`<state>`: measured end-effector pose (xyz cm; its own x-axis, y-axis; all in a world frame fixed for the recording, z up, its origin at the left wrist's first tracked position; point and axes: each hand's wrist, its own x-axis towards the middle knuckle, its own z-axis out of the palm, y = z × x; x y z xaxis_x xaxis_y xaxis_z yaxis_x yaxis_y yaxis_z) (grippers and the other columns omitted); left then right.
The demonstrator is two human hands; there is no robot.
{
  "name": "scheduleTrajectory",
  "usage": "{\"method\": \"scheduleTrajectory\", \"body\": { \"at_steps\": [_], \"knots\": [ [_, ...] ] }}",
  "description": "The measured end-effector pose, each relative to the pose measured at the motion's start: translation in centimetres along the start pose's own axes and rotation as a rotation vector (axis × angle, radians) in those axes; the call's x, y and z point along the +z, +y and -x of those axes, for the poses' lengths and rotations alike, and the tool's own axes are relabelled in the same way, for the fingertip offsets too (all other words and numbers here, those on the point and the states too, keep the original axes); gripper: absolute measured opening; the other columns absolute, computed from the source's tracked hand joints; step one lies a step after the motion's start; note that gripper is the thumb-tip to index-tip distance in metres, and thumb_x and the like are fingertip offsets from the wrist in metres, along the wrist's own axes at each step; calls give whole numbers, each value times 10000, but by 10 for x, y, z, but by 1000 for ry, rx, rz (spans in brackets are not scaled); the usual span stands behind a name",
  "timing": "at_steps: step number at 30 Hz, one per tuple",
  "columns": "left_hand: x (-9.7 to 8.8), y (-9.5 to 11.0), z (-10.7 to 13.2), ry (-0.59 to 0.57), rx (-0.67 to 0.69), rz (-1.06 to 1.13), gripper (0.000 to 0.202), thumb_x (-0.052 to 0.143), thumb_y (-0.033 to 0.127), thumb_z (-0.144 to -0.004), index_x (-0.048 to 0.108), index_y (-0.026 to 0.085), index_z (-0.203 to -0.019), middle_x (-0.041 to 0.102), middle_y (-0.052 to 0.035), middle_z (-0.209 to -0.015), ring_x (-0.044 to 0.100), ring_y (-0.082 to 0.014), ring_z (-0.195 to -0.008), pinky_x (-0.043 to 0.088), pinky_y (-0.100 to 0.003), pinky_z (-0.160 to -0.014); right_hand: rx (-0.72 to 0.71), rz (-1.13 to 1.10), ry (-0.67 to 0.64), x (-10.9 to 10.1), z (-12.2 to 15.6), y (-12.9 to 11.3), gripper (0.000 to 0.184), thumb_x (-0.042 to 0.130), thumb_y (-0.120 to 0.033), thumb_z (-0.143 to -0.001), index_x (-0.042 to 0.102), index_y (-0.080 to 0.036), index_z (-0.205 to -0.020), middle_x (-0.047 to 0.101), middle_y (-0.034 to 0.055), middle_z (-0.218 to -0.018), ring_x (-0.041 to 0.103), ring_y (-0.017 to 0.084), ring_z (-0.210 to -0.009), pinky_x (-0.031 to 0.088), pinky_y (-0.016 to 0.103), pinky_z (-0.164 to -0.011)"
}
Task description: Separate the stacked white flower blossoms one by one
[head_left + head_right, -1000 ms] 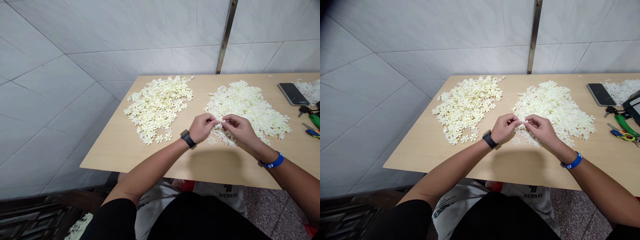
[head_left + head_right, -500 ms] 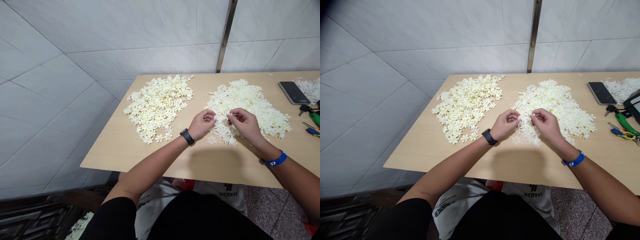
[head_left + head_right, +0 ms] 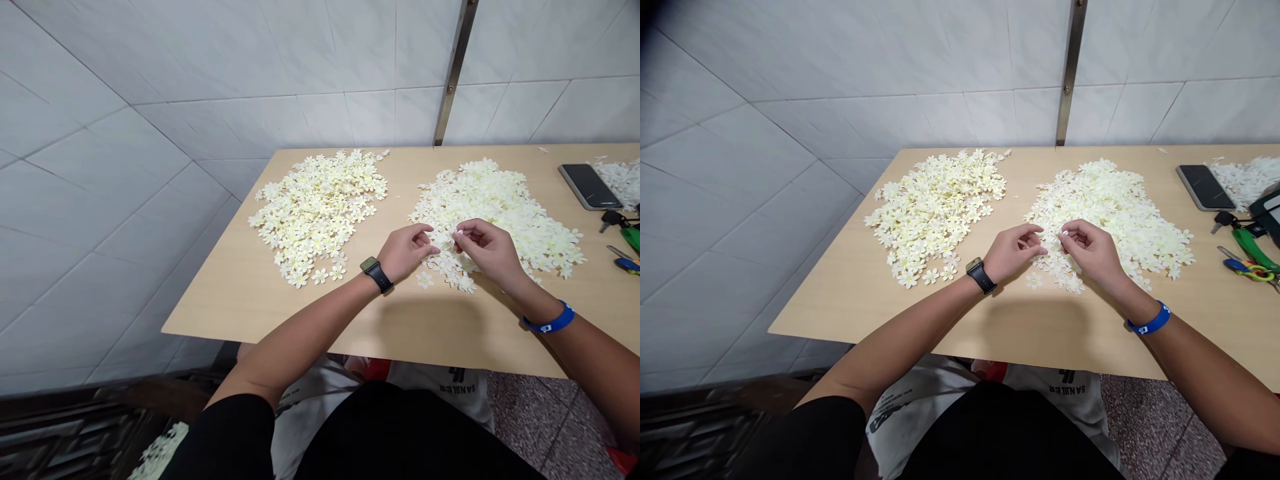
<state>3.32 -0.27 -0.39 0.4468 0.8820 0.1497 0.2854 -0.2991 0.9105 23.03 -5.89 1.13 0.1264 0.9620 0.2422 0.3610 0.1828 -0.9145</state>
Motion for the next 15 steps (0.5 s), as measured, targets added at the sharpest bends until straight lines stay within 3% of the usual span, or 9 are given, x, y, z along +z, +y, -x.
{"method": "scheduleTrajectory", "body": {
  "at_steps": [4, 8, 11, 15],
  "knots": [
    [2, 3, 2, -22, 124, 61, 277, 732, 356, -866, 742, 172, -1074, 733, -85, -1059, 667, -165, -935, 521, -267, -785, -79, 111, -8, 1, 2, -2, 128, 720, -333, -845, 686, -217, -885, 688, 29, -756, 644, 177, -684, 525, 317, -651],
    [5, 6, 4, -18, 177, 117, 185, 683, 300, -902, 757, 166, -1005, 752, -70, -992, 673, -150, -905, 506, -242, -733, -144, 170, -71, 4, 4, -3, 100, 699, -316, -842, 692, -218, -863, 719, 42, -798, 673, 197, -736, 548, 341, -705],
    [5, 6, 5, 25, 177, 69, 134, 672, 265, -901, 751, 158, -884, 762, -58, -915, 668, -141, -832, 499, -250, -728, -136, 159, -76, 6, 5, -3, 115, 699, -327, -831, 690, -214, -849, 722, 49, -786, 675, 197, -719, 556, 343, -694],
    [4, 4, 5, 38, 164, -11, 150, 661, 282, -913, 728, 157, -866, 749, -44, -854, 641, -135, -759, 482, -264, -720, -122, 154, -80, 7, 5, -4, 131, 712, -341, -818, 687, -216, -849, 725, 48, -778, 675, 197, -711, 560, 342, -683]
  ]
}}
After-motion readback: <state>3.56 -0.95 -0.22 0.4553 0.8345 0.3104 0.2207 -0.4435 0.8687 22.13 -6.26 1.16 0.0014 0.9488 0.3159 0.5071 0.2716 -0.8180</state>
